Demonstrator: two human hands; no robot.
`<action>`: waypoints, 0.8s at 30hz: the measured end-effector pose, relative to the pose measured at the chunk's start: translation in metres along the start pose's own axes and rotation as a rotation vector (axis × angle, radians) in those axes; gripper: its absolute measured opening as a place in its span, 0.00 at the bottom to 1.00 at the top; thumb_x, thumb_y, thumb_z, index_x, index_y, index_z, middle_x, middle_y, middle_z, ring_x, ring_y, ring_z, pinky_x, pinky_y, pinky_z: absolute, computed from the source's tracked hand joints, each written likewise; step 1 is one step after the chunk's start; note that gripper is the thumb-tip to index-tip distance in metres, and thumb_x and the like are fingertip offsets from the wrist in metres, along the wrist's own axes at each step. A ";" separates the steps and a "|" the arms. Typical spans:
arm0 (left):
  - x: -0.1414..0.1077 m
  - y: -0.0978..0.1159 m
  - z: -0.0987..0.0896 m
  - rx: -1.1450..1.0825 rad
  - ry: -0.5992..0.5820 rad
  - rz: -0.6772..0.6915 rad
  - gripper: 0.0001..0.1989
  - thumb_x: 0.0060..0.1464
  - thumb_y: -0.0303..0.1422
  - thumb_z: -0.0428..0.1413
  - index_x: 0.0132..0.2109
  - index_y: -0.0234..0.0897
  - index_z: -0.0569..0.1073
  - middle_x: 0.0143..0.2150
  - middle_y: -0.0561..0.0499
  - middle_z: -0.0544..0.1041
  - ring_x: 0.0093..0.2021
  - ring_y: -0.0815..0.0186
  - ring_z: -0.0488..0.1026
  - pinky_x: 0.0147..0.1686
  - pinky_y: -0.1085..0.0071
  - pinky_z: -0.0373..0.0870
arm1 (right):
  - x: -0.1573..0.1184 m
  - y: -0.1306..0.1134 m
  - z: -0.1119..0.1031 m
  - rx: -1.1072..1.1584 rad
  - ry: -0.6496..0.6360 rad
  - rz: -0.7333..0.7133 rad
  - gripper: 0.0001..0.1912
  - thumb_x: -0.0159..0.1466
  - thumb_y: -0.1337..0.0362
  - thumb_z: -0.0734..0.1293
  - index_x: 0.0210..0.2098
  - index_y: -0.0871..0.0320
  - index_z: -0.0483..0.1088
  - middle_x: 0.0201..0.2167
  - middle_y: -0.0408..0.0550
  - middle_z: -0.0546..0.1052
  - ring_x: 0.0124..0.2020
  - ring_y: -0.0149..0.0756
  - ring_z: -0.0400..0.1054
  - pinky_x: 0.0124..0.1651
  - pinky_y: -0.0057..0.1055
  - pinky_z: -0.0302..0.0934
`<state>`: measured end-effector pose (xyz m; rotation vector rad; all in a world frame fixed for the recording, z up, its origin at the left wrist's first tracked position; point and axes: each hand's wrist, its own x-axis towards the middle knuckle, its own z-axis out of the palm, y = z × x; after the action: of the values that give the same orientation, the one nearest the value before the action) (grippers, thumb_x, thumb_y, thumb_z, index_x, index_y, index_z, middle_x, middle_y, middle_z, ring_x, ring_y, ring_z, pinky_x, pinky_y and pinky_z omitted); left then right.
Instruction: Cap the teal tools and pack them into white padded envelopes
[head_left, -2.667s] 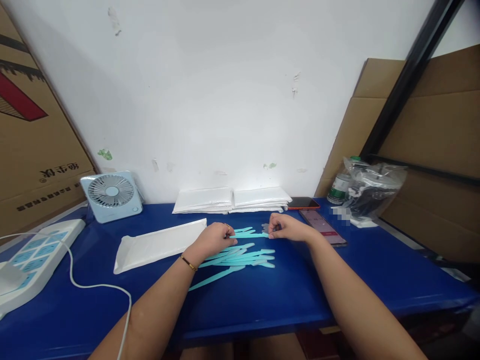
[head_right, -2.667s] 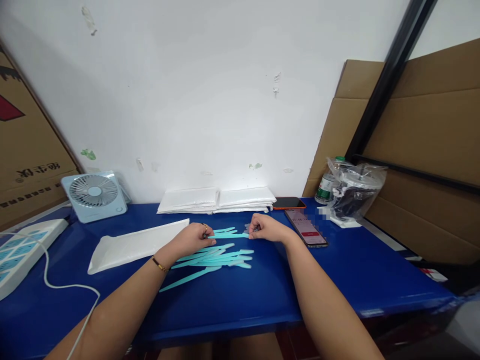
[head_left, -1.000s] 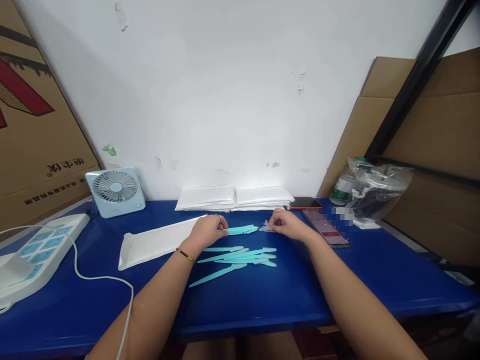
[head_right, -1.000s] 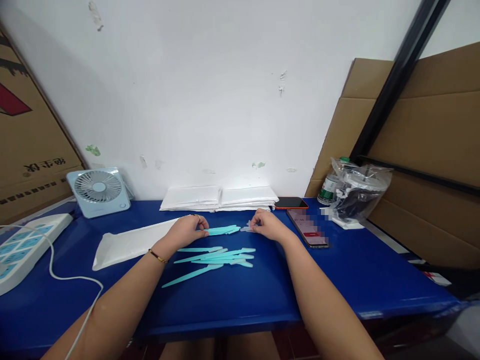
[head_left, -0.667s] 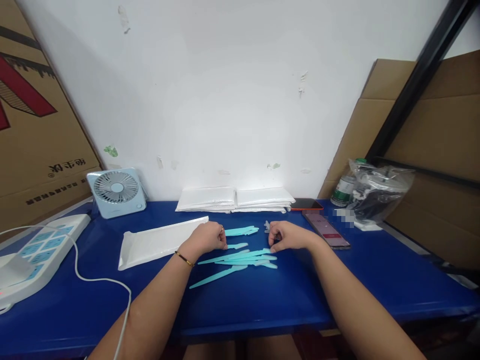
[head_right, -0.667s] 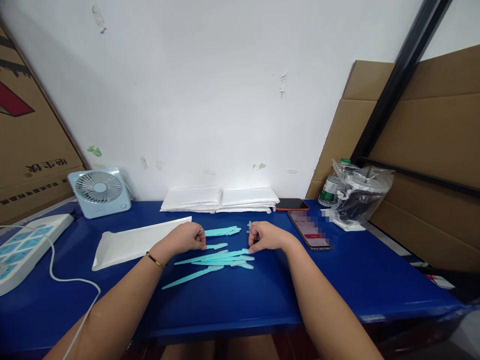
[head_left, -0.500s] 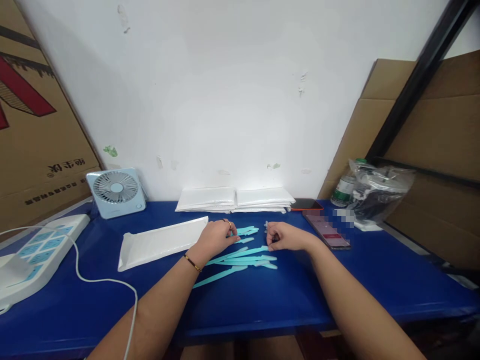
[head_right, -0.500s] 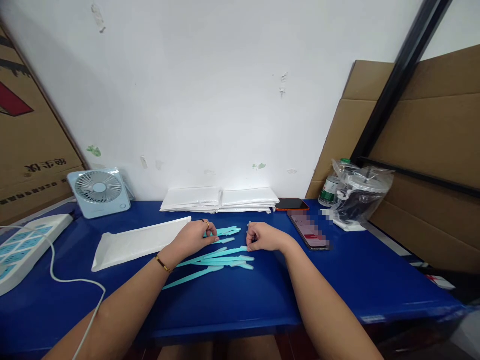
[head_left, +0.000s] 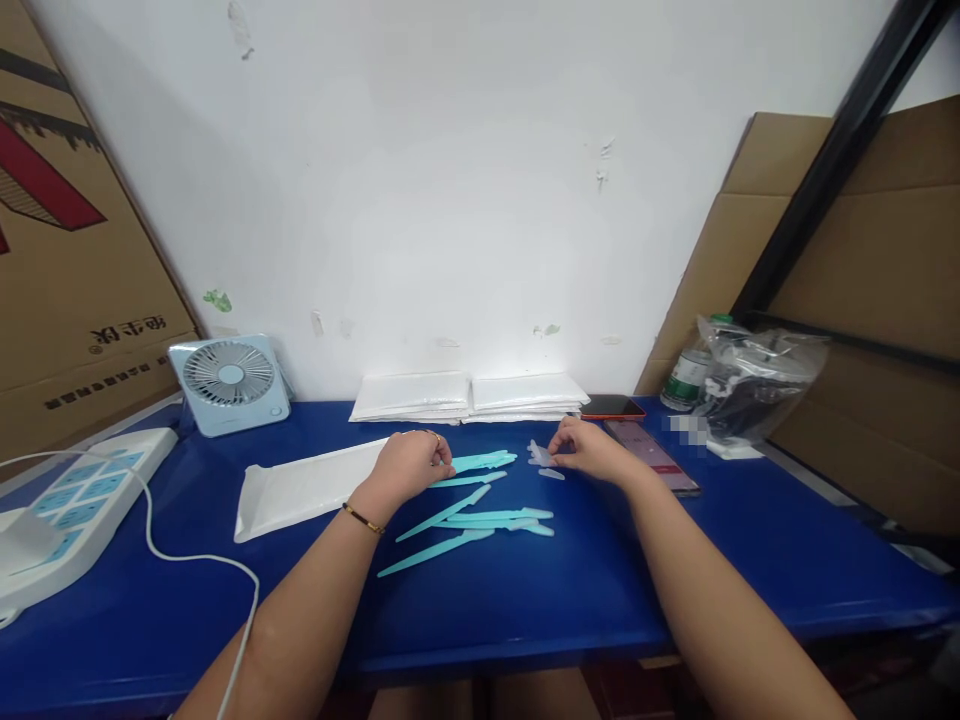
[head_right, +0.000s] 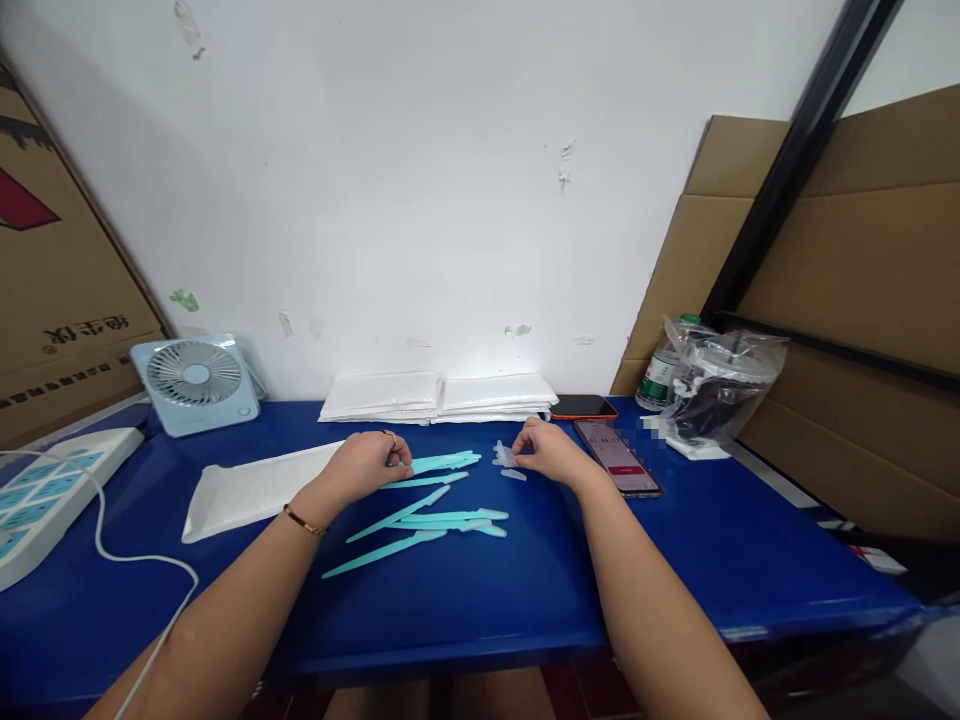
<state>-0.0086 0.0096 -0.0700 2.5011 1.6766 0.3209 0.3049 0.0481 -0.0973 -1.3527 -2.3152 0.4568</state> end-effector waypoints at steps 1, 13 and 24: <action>0.000 -0.001 0.000 0.002 -0.010 0.013 0.09 0.45 0.41 0.56 0.31 0.43 0.76 0.32 0.54 0.76 0.32 0.66 0.70 0.29 0.72 0.57 | 0.000 -0.001 0.001 -0.001 0.017 0.007 0.07 0.53 0.61 0.68 0.27 0.59 0.74 0.32 0.46 0.70 0.31 0.33 0.65 0.35 0.28 0.58; 0.007 0.017 0.018 0.049 -0.068 0.106 0.07 0.46 0.37 0.57 0.32 0.41 0.77 0.34 0.52 0.76 0.31 0.65 0.71 0.30 0.72 0.59 | 0.015 -0.043 0.043 0.065 -0.060 -0.161 0.06 0.53 0.61 0.70 0.29 0.57 0.73 0.31 0.44 0.68 0.30 0.30 0.63 0.32 0.26 0.55; 0.010 0.006 0.022 -0.013 -0.124 0.092 0.11 0.46 0.43 0.57 0.31 0.40 0.75 0.33 0.53 0.76 0.30 0.66 0.70 0.27 0.73 0.57 | 0.009 -0.041 0.037 0.144 -0.182 -0.112 0.08 0.54 0.60 0.69 0.29 0.58 0.72 0.32 0.44 0.67 0.30 0.29 0.62 0.31 0.25 0.56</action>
<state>0.0053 0.0169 -0.0890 2.5367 1.5124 0.1806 0.2516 0.0339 -0.1073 -1.1488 -2.4346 0.7225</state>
